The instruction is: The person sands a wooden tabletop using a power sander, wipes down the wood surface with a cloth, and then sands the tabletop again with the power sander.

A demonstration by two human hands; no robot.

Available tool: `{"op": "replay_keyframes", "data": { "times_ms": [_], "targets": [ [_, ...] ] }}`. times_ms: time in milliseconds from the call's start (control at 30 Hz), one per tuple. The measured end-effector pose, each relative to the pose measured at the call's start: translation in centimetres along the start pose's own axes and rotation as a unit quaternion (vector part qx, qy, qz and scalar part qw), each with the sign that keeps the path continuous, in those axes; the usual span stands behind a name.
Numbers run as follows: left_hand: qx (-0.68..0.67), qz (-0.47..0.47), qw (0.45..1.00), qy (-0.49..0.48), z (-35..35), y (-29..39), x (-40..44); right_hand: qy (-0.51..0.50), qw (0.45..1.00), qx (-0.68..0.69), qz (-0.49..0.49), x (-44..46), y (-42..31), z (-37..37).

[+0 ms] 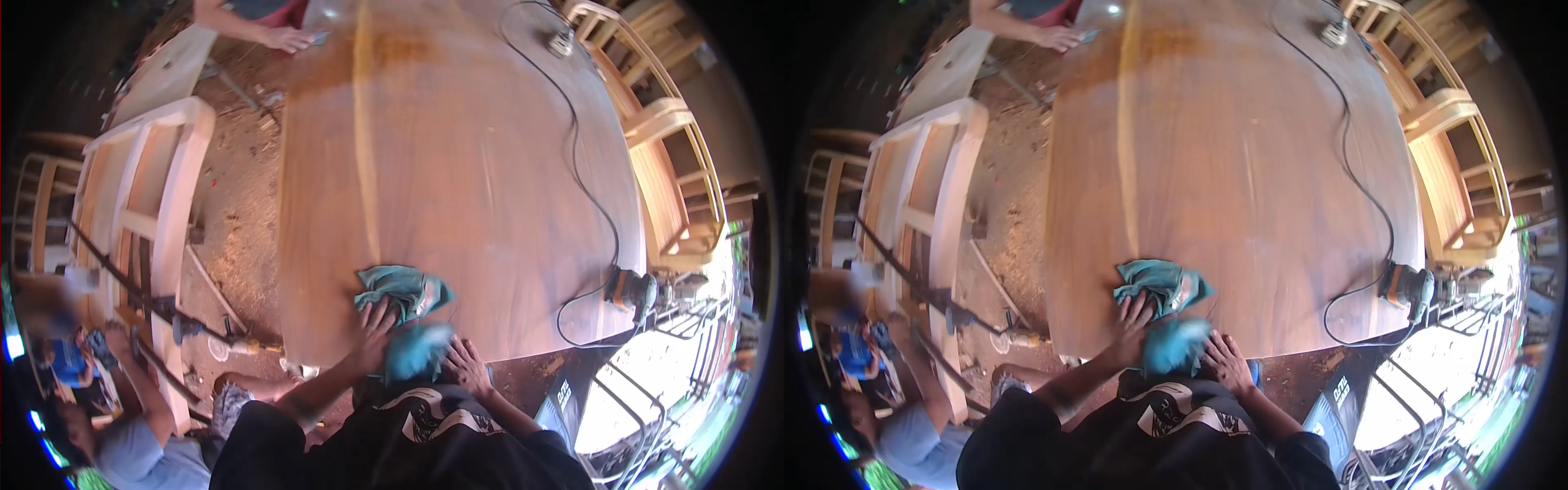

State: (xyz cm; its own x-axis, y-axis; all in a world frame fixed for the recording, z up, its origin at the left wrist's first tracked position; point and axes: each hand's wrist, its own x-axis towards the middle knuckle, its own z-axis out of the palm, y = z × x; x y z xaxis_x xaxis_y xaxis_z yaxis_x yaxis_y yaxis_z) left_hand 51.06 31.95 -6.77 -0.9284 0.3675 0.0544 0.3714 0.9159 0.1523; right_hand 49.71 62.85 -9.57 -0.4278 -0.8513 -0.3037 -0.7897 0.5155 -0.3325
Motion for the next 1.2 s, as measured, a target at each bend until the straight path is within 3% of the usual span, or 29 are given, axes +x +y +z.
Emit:
{"op": "replay_keyframes", "data": {
  "times_ms": [67,167,233,267,300,333,367,400,433,467,500,533,567,600,633,667,700,733,800,833,867,933,967,1000,1033,1067,1133,1167,1200],
  "targets": [
    [-0.104,-0.019,0.994,-0.023,-1.2,-4.1,4.2,0.090,0.975,0.105,0.173,-1.3,-0.4,-4.5],
    [-0.024,-0.096,0.995,-0.013,-4.3,-15.2,13.3,0.176,0.889,0.142,0.398,-3.8,-1.1,-5.6],
    [0.006,-0.242,0.969,-0.054,-4.7,-24.2,20.9,0.247,0.833,0.130,0.477,-6.7,-2.7,-4.5],
    [-0.104,-0.337,0.925,-0.140,-6.9,-27.1,26.0,0.245,0.808,0.149,0.514,-7.7,-4.0,-4.6],
    [-0.028,-0.227,0.973,-0.007,1.0,-38.2,28.2,0.293,0.750,0.199,0.559,-8.6,-5.4,-2.5],
    [0.112,-0.299,0.947,-0.019,1.4,-39.7,32.2,0.347,0.695,0.246,0.579,-8.7,-6.9,0.0],
    [0.223,-0.290,0.928,0.064,5.0,-41.9,35.6,0.368,0.640,0.256,0.625,-8.5,-7.9,1.1],
    [0.238,-0.236,0.940,0.059,5.6,-38.8,39.1,0.383,0.592,0.273,0.654,-8.2,-8.4,1.6],
    [0.263,-0.193,0.944,0.050,5.9,-36.3,40.4,0.407,0.454,0.412,0.677,-7.8,-8.4,2.0],
    [0.191,-0.123,0.972,0.066,6.9,-32.7,41.6,0.444,0.388,0.444,0.674,-7.0,-8.4,0.4],
    [0.099,-0.051,0.993,0.042,5.6,-25.7,41.0,0.436,0.372,0.450,0.685,-7.1,-8.1,-0.8],
    [0.050,0.035,0.993,0.098,5.9,-19.4,39.6,0.427,0.355,0.459,0.694,-6.5,-7.6,-1.5],
    [-0.007,0.063,0.998,0.030,2.0,-11.2,37.0,0.487,0.403,0.379,0.676,-5.5,-7.0,-1.3],
    [-0.067,0.170,0.977,0.106,3.1,-6.1,33.8,0.457,0.415,0.377,0.690,-4.5,-6.1,-1.2],
    [-0.125,0.241,0.952,0.143,2.6,-0.6,30.5,0.482,0.480,0.337,0.651,-3.9,-5.1,-1.4],
    [-0.143,0.232,0.961,-0.045,0.6,4.2,26.7,0.506,0.539,0.292,0.607,-3.4,-3.8,-1.7],
    [-0.144,0.285,0.945,-0.068,1.6,7.4,23.0,0.508,0.580,0.243,0.588,-3.1,-2.8,-3.4],
    [-0.083,0.343,0.932,-0.083,2.5,10.0,19.8,0.506,0.619,0.191,0.569,-3.1,-2.0,-5.0],
    [-0.126,0.425,0.891,-0.102,3.3,11.2,16.6,0.509,0.694,0.174,0.479,-3.5,-0.6,-5.6],
    [-0.062,0.421,0.883,-0.200,3.4,9.3,17.5,0.484,0.722,0.151,0.470,-4.1,-0.8,-4.8],
    [-0.102,0.383,0.910,-0.124,4.0,6.9,18.8,0.458,0.756,0.134,0.448,-4.3,-0.9,-3.6],
    [-0.110,0.292,0.949,0.037,4.5,0.2,24.4,0.479,0.761,0.214,0.383,-7.3,-2.3,-1.5],
    [-0.074,0.135,0.987,-0.040,4.6,-4.9,27.2,0.455,0.728,0.300,0.416,-8.8,-4.6,-1.5],
    [0.025,-0.006,0.999,-0.045,1.6,-7.8,29.3,0.419,0.695,0.373,0.449,-11.0,-6.2,-1.3],
    [0.008,-0.142,0.990,-0.007,0.7,-11.3,31.1,0.421,0.684,0.347,0.485,-12.8,-7.5,1.7],
    [0.001,-0.260,0.966,0.009,1.0,-14.6,32.3,0.418,0.596,0.429,0.535,-14.7,-8.9,4.1],
    [0.047,-0.346,0.937,-0.019,-0.6,-12.6,34.1,0.410,0.608,0.366,0.573,-18.9,-11.3,9.1],
    [0.056,-0.297,0.953,-0.037,-0.4,-10.3,34.6,0.435,0.490,0.463,0.596,-20.1,-12.7,10.4],
    [0.067,-0.241,0.967,-0.054,-0.1,-7.5,34.4,0.428,0.482,0.468,0.604,-21.0,-13.1,10.9]
  ]
}}
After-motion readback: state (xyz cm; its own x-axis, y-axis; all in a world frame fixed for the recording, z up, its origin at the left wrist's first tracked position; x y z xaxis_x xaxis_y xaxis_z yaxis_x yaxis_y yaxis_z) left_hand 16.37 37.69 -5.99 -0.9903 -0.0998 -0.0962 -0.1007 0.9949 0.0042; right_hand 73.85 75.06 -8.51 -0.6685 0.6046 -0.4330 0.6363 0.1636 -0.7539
